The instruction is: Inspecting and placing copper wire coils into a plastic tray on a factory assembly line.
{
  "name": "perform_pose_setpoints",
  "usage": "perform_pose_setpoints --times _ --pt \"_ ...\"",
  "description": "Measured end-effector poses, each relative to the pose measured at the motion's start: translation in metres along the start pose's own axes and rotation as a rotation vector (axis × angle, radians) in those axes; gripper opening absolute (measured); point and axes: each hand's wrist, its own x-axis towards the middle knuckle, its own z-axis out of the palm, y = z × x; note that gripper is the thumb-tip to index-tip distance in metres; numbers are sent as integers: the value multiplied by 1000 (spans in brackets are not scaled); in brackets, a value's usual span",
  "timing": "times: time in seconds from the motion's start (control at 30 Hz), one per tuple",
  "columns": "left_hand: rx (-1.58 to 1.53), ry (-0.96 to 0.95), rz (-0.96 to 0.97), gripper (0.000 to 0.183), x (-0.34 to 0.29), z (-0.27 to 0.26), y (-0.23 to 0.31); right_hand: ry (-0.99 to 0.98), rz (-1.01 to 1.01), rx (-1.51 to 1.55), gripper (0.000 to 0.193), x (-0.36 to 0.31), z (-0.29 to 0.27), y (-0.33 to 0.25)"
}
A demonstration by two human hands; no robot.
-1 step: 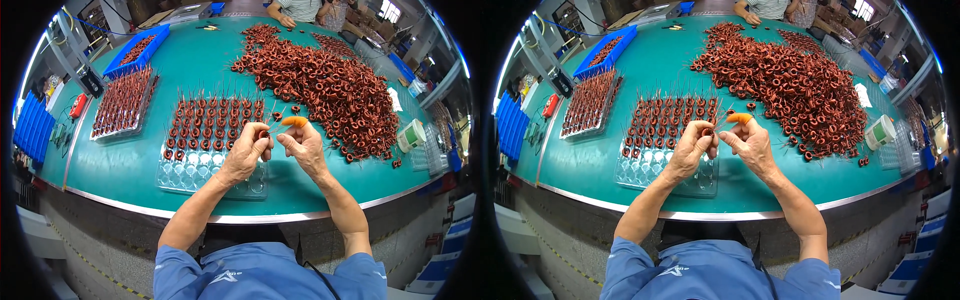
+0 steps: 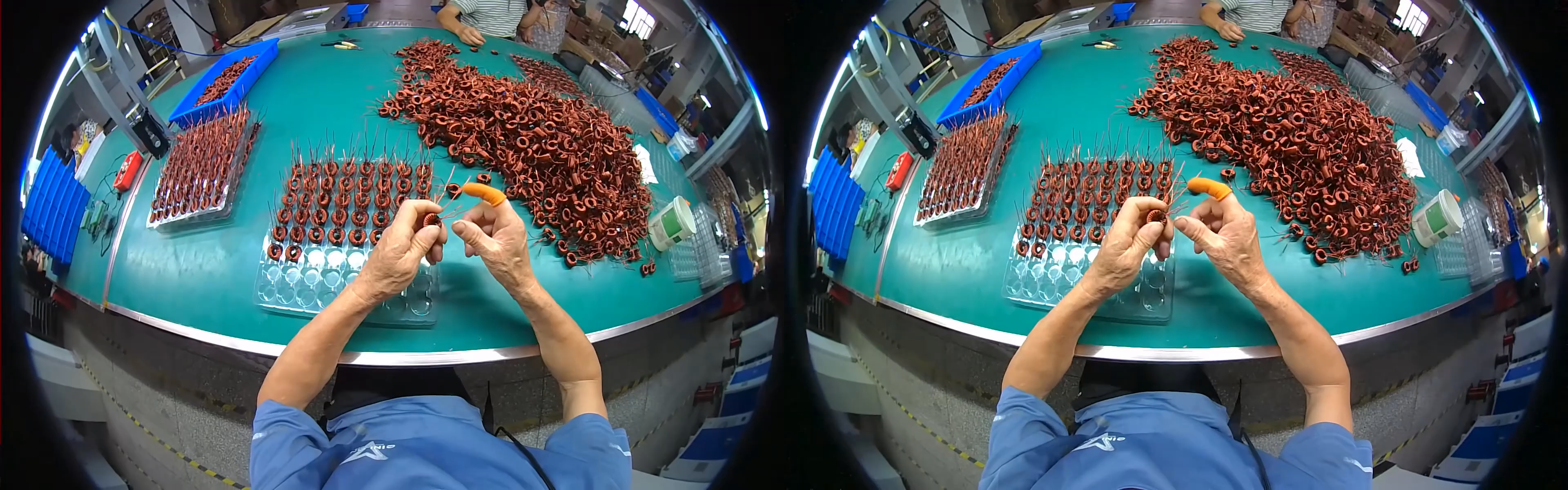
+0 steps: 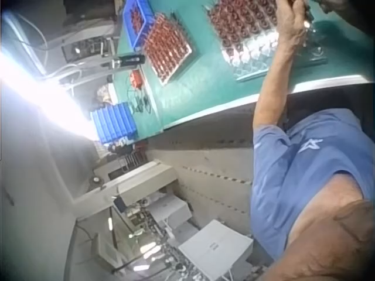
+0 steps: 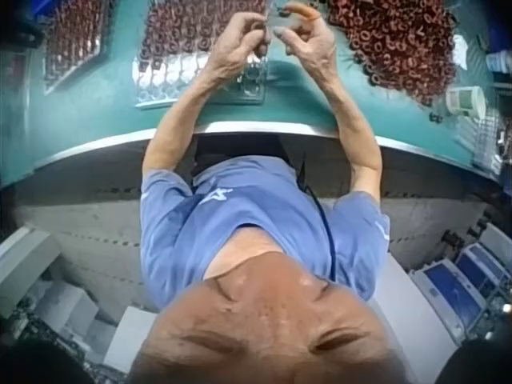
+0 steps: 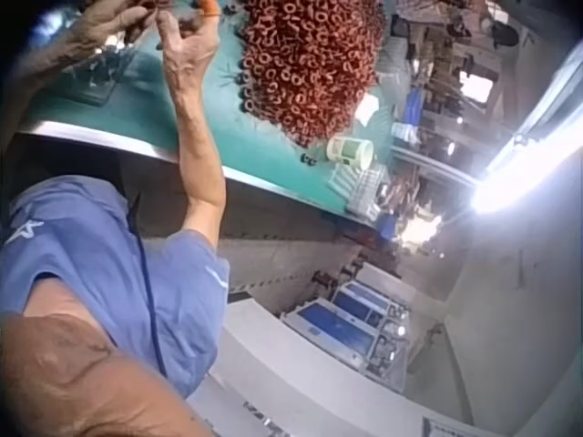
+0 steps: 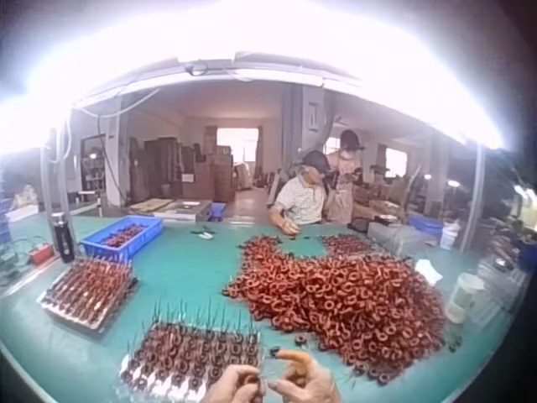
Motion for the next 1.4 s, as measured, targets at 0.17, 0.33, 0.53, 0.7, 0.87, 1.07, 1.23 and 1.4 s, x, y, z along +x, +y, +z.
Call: perform_pose_setpoints --times 0.17,0.33,0.53,0.7,0.87,1.07,1.23,1.4 --pt "-45 -69 -48 29 0 4 10 1 6 30 33 -1 -3 -4" --pt "-17 -13 -71 31 -2 7 14 -20 -20 75 20 -1 -4 -9" --pt "-3 -28 -65 30 -4 11 18 -71 -59 -12 18 4 -13 -8" --pt "54 3 -78 31 -3 5 18 -220 -66 -155 13 -1 -17 -22" --pt "111 -13 -76 31 -1 7 18 -175 -38 -119 19 1 -20 -16" --pt "458 -56 142 31 -4 10 13 -115 -33 -139 18 2 -10 -18" --pt "265 -10 -49 33 -2 15 20 -50 60 -64 23 5 -15 -11" --pt "45 69 -2 32 -2 8 8 -129 119 -41 32 2 -19 -13"
